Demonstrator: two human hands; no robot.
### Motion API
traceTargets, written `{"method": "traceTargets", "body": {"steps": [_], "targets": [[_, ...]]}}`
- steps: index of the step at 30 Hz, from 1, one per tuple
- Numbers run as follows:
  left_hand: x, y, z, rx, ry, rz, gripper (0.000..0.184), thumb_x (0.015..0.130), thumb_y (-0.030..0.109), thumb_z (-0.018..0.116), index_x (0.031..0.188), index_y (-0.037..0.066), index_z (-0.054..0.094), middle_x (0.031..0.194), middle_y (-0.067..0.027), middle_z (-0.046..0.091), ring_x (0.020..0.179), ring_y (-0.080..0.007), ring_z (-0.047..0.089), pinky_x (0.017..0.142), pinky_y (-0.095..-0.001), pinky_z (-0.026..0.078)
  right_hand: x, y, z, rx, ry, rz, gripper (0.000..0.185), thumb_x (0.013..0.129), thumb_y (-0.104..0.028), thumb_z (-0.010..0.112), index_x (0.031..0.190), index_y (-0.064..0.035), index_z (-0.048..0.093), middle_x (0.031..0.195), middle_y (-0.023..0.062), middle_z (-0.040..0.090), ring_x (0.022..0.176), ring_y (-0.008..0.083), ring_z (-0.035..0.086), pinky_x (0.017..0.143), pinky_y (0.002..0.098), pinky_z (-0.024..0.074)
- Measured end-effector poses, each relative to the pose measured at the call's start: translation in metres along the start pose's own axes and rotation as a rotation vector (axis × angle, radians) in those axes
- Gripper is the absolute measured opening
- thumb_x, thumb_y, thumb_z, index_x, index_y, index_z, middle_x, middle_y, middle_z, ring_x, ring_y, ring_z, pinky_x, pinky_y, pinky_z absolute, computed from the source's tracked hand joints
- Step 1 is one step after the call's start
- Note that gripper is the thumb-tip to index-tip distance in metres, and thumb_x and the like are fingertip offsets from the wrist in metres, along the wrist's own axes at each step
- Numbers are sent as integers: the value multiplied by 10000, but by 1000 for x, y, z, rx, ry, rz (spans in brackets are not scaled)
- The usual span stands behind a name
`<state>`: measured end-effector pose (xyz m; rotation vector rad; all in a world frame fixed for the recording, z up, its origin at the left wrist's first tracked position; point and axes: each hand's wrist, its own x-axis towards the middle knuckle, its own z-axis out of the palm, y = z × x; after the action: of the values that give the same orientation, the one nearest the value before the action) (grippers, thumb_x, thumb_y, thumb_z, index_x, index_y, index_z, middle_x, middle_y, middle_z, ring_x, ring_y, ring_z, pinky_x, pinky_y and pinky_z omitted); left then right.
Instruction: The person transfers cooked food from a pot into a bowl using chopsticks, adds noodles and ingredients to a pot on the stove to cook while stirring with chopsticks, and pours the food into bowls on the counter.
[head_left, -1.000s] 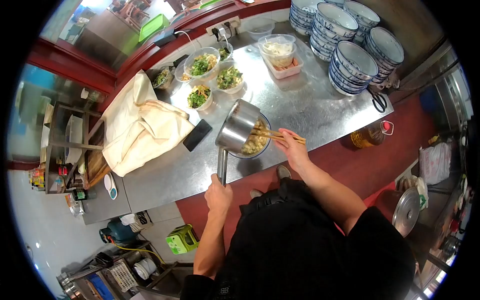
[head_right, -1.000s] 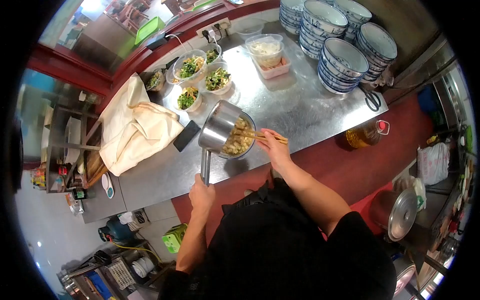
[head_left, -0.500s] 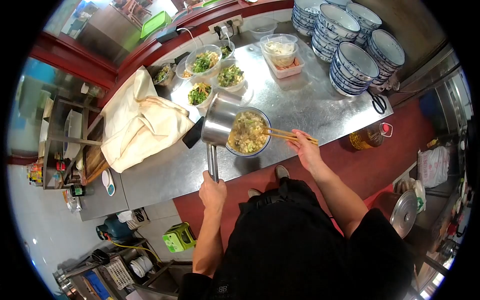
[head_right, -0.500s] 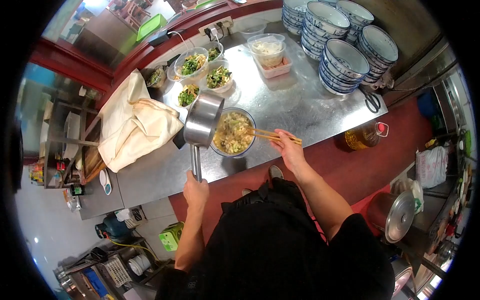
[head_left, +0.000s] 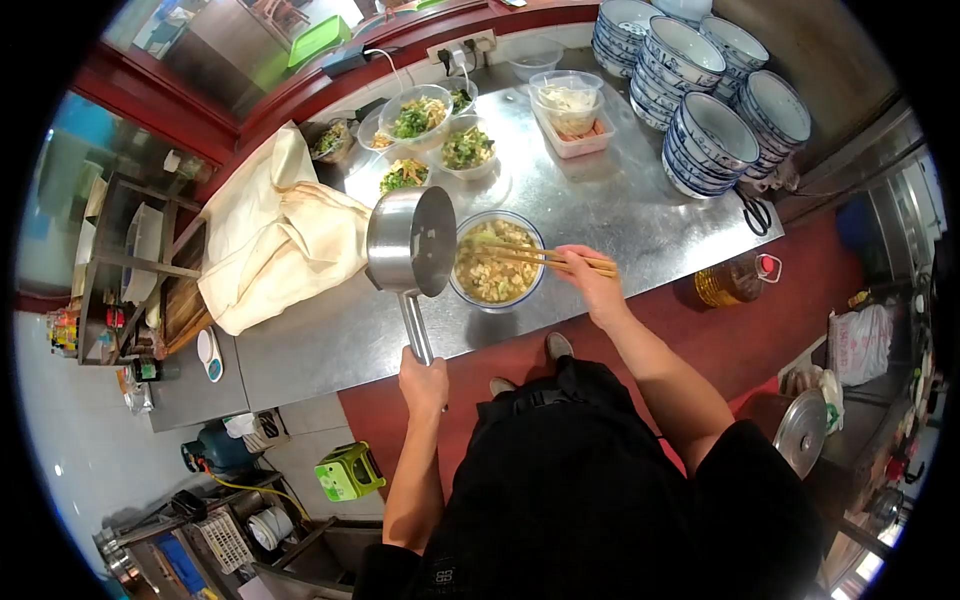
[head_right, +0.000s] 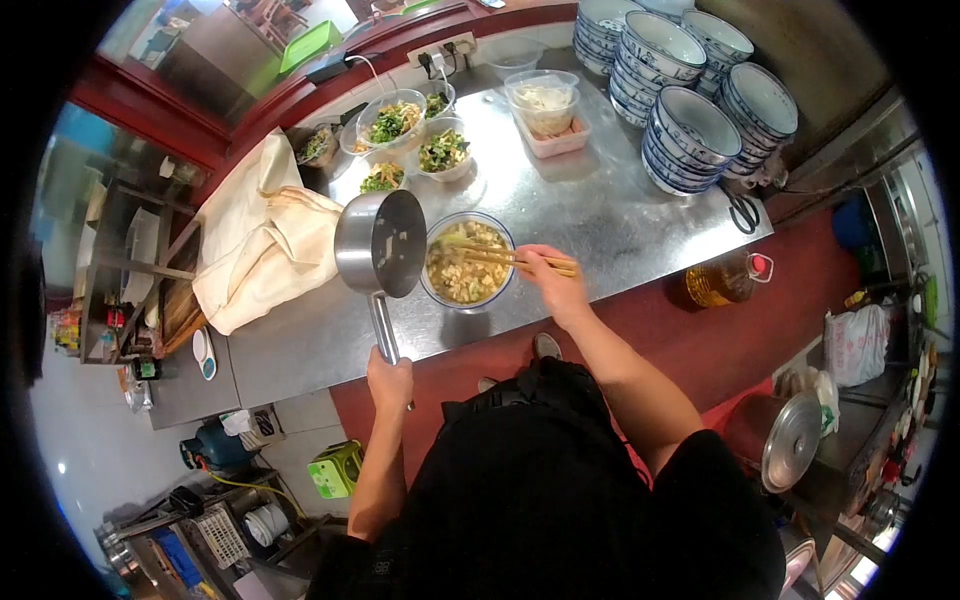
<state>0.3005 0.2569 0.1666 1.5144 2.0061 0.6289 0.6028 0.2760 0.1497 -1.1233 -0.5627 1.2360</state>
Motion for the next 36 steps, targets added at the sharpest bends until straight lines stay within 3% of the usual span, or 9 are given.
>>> {"method": "traceTargets", "body": {"steps": [2, 4, 8, 11, 16, 20, 25, 32, 36], "targets": [[5, -17, 7, -121, -71, -123, 162, 740, 94, 579, 823, -19, 499, 652, -190, 580, 608, -345, 596, 627, -442, 475, 0, 2, 7, -77, -72, -31, 229, 965, -180, 559, 1074, -5, 660, 1043, 81, 659, 968, 155, 630, 882, 295, 528], [3, -19, 5, -159, -80, -131, 148, 740, 87, 576, 811, -14, 494, 632, -167, 566, 575, -305, 585, 587, -424, 470, -3, 7, 10, -446, -172, 5, 230, 968, -186, 552, 1053, -10, 674, 978, 60, 675, 936, 124, 630, 864, 268, 524], [-4, -5, -10, -274, -100, -167, 113, 745, 60, 561, 800, 1, 481, 586, -92, 522, 483, -199, 547, 473, -365, 447, -15, -16, -8, -471, -266, 12, 222, 965, -180, 556, 1027, -8, 683, 914, 30, 678, 869, 96, 616, 792, 241, 510], [-8, 0, -16, -356, -95, -198, 103, 754, 51, 550, 814, 4, 480, 592, -62, 507, 451, -157, 524, 434, -329, 438, -17, -31, -16, -478, -155, 53, 206, 966, -130, 546, 1037, 19, 669, 974, 55, 672, 908, 122, 627, 820, 265, 522], [-3, -6, -14, -380, -116, -193, 134, 763, 59, 556, 864, -8, 500, 621, -59, 516, 441, -143, 513, 424, -299, 443, -7, 2, -1, -458, -189, -93, 216, 957, -184, 575, 1013, -7, 684, 886, 14, 669, 809, 74, 587, 681, 246, 485], [-3, -8, -14, -447, -172, -232, 181, 767, 71, 571, 917, -17, 521, 643, -46, 521, 461, -130, 515, 427, -277, 448, 9, 15, 3, -512, -82, -174, 207, 952, -175, 579, 1021, -9, 680, 881, 11, 664, 800, 67, 580, 671, 248, 484], [-5, -7, -17, -462, -211, -258, 182, 769, 71, 572, 921, -16, 523, 640, -38, 510, 475, -121, 514, 433, -278, 455, -3, -22, -26, -285, 135, -80, 220, 960, -146, 552, 1070, 4, 670, 976, 63, 677, 901, 134, 639, 792, 268, 539], [-7, -2, -12, -435, -290, -227, 130, 775, 68, 570, 867, 3, 505, 629, -32, 497, 465, -118, 501, 436, -277, 453, -18, -39, 16, -138, -16, -106, 230, 973, -128, 533, 1097, 31, 646, 1041, 102, 662, 984, 178, 638, 876, 314, 539], [-9, 5, -7, -381, -313, -177, 126, 770, 79, 576, 851, 12, 505, 620, -45, 501, 495, -137, 524, 477, -319, 462, -9, -18, 45, -335, -125, -151, 233, 979, -127, 529, 1114, 26, 640, 1024, 75, 665, 952, 131, 616, 861, 262, 499]]}}
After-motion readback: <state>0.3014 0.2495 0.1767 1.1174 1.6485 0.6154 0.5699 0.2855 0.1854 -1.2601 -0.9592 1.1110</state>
